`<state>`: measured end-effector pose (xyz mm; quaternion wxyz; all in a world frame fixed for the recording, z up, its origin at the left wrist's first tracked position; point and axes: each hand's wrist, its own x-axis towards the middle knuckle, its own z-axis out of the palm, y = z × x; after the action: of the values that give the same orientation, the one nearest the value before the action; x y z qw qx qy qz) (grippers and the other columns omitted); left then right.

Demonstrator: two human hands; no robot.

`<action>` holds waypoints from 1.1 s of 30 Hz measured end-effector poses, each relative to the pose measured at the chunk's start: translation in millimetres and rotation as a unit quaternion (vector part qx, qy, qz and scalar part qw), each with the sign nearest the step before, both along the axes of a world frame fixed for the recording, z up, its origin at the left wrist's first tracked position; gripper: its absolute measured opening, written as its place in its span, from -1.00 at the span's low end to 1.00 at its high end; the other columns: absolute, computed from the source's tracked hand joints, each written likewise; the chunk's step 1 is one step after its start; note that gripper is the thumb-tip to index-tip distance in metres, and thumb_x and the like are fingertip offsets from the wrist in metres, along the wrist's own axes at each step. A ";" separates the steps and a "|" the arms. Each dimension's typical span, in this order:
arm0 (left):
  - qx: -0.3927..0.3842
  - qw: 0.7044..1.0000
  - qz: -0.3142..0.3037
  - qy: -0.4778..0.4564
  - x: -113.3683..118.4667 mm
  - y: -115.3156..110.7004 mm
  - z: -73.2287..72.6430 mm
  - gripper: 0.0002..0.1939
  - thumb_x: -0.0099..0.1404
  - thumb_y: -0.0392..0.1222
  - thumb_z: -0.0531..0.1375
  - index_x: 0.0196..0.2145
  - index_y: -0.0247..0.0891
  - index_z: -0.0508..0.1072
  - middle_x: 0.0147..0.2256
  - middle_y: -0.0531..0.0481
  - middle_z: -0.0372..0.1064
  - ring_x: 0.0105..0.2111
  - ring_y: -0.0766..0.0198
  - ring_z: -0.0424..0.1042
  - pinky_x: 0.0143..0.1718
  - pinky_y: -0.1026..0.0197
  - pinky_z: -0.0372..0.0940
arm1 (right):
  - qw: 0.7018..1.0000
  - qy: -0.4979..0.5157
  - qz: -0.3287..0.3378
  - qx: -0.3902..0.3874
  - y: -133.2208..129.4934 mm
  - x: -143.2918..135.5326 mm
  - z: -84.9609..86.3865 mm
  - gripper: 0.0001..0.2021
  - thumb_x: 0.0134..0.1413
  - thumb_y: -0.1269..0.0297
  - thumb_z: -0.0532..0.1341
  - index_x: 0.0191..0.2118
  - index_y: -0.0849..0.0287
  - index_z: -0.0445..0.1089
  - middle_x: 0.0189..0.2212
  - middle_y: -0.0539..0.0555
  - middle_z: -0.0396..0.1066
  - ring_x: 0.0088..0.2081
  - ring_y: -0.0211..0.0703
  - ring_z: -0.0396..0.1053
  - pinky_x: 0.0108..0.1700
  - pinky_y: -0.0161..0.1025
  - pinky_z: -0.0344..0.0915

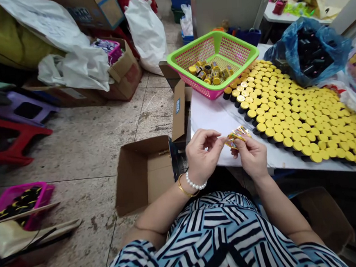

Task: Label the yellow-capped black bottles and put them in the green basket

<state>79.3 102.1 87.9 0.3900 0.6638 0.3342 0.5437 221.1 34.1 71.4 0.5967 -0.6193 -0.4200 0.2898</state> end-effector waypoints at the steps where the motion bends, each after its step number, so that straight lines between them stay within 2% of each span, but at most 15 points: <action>1: -0.002 1.000 0.002 -0.002 -0.7 1.2 -0.2 -0.87 0.32 -0.15 0.37 -0.25 -0.27 0.58 -0.33 -0.02 0.47 -0.40 0.35 0.40 -0.38 0.30 0.31 | 1.000 -0.008 -0.003 0.003 -0.6 0.1 -0.5 -0.73 0.27 0.04 0.30 -0.24 0.13 0.60 -0.54 -0.02 0.48 -0.55 -0.26 0.37 -0.51 -0.28 0.34; 7: -0.010 0.999 -0.040 0.020 -4.0 4.1 -4.8 -0.88 0.26 -0.17 0.41 -0.29 -0.26 0.60 -0.36 -0.01 0.48 -0.43 0.36 0.37 -0.39 0.28 0.30 | 0.993 -0.110 0.032 0.021 -3.6 0.8 -3.0 -0.75 0.32 0.13 0.26 -0.36 0.11 0.55 -0.53 -0.01 0.45 -0.47 -0.22 0.39 -0.40 -0.24 0.30; 10: -0.013 0.998 -0.051 0.019 -5.8 2.0 -7.2 -0.87 0.24 -0.17 0.43 -0.34 -0.26 0.60 -0.38 -0.01 0.46 -0.43 0.35 0.36 -0.40 0.28 0.28 | 0.985 -0.164 0.033 0.035 -2.2 -0.3 -1.6 -0.78 0.34 0.17 0.24 -0.32 0.11 0.54 -0.50 -0.02 0.45 -0.44 -0.21 0.39 -0.35 -0.22 0.29; 14: 0.037 0.999 -0.013 0.024 -7.8 -0.8 -11.1 -0.91 0.22 -0.21 0.44 -0.33 -0.25 0.63 -0.37 -0.02 0.47 -0.39 0.34 0.38 -0.36 0.27 0.32 | 0.973 -0.225 0.016 0.051 0.3 -2.6 -0.7 -0.82 0.35 0.23 0.23 -0.27 0.11 0.54 -0.44 0.00 0.48 -0.39 -0.21 0.40 -0.29 -0.21 0.27; 17: 0.029 0.999 -0.020 0.026 -9.6 -0.1 -13.6 -0.87 0.21 -0.19 0.45 -0.27 -0.23 0.66 -0.33 -0.04 0.49 -0.37 0.33 0.41 -0.36 0.27 0.33 | 0.968 -0.243 0.026 0.052 1.4 -5.1 -1.9 -0.83 0.36 0.26 0.22 -0.27 0.11 0.52 -0.43 0.00 0.47 -0.38 -0.21 0.38 -0.28 -0.21 0.26; 21: -0.041 0.998 -0.049 0.010 -14.1 2.8 -13.6 -0.87 0.19 -0.15 0.46 -0.32 -0.22 0.69 -0.34 -0.07 0.51 -0.39 0.32 0.42 -0.41 0.28 0.29 | 0.964 -0.247 0.090 0.046 3.4 -6.2 -0.4 -0.79 0.39 0.27 0.18 -0.30 0.12 0.50 -0.42 0.01 0.46 -0.36 -0.21 0.39 -0.27 -0.21 0.26; 24: -0.181 0.975 -0.120 -0.039 -17.5 5.5 -16.1 -0.85 0.20 -0.12 0.45 -0.33 -0.25 0.67 -0.38 -0.07 0.55 -0.43 0.30 0.45 -0.42 0.26 0.32 | 0.951 -0.279 0.125 0.048 3.9 6.7 6.4 -0.83 0.37 0.22 0.21 -0.24 0.11 0.51 -0.41 0.02 0.47 -0.35 -0.19 0.40 -0.27 -0.20 0.28; 26: -0.273 0.947 -0.156 -0.060 -18.8 8.1 -20.6 -0.80 0.22 -0.07 0.43 -0.31 -0.26 0.66 -0.47 -0.03 0.52 -0.52 0.33 0.40 -0.49 0.27 0.27 | 0.937 -0.336 0.086 0.051 3.0 26.8 10.8 -0.85 0.33 0.17 0.25 -0.16 0.10 0.52 -0.35 0.04 0.50 -0.30 -0.14 0.42 -0.20 -0.16 0.31; 28: -0.292 0.943 -0.150 -0.061 -19.0 11.3 -26.2 -0.79 0.23 -0.05 0.42 -0.31 -0.26 0.65 -0.51 -0.01 0.49 -0.56 0.34 0.35 -0.53 0.28 0.25 | 0.898 -0.435 -0.039 0.041 2.3 52.8 11.6 -0.79 0.30 0.11 0.27 -0.11 0.10 0.52 -0.27 0.11 0.51 -0.20 -0.04 0.40 -0.08 -0.07 0.30; 30: -0.221 0.969 -0.102 -0.040 -18.2 15.1 -31.6 -0.82 0.26 -0.08 0.40 -0.34 -0.25 0.66 -0.43 -0.05 0.50 -0.45 0.29 0.41 -0.40 0.23 0.34 | 0.816 -0.553 -0.171 0.000 3.0 76.8 7.5 -0.71 0.26 0.01 0.29 -0.13 0.14 0.52 -0.22 0.21 0.48 -0.13 0.08 0.33 -0.02 0.02 0.24; 32: -0.113 0.993 -0.043 -0.002 -16.5 19.2 -36.2 -0.88 0.29 -0.13 0.37 -0.33 -0.21 0.69 -0.33 -0.08 0.50 -0.30 0.24 0.44 -0.24 0.18 0.38 | 0.742 -0.630 -0.220 -0.063 4.8 91.6 0.5 -0.66 0.22 -0.05 0.29 -0.18 0.17 0.51 -0.18 0.28 0.44 -0.10 0.15 0.25 -0.04 0.05 0.19; 33: -0.069 0.997 -0.019 0.020 -15.5 21.5 -38.4 -0.89 0.31 -0.15 0.36 -0.32 -0.19 0.70 -0.31 -0.09 0.49 -0.26 0.23 0.44 -0.21 0.17 0.37 | 0.722 -0.650 -0.220 -0.091 5.6 94.6 -3.1 -0.66 0.21 -0.04 0.29 -0.19 0.18 0.49 -0.16 0.30 0.42 -0.08 0.17 0.23 -0.05 0.05 0.17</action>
<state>63.7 123.6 49.5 0.4387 0.6519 0.3660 0.4986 315.7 39.7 68.3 0.1649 -0.7821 -0.5285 -0.2861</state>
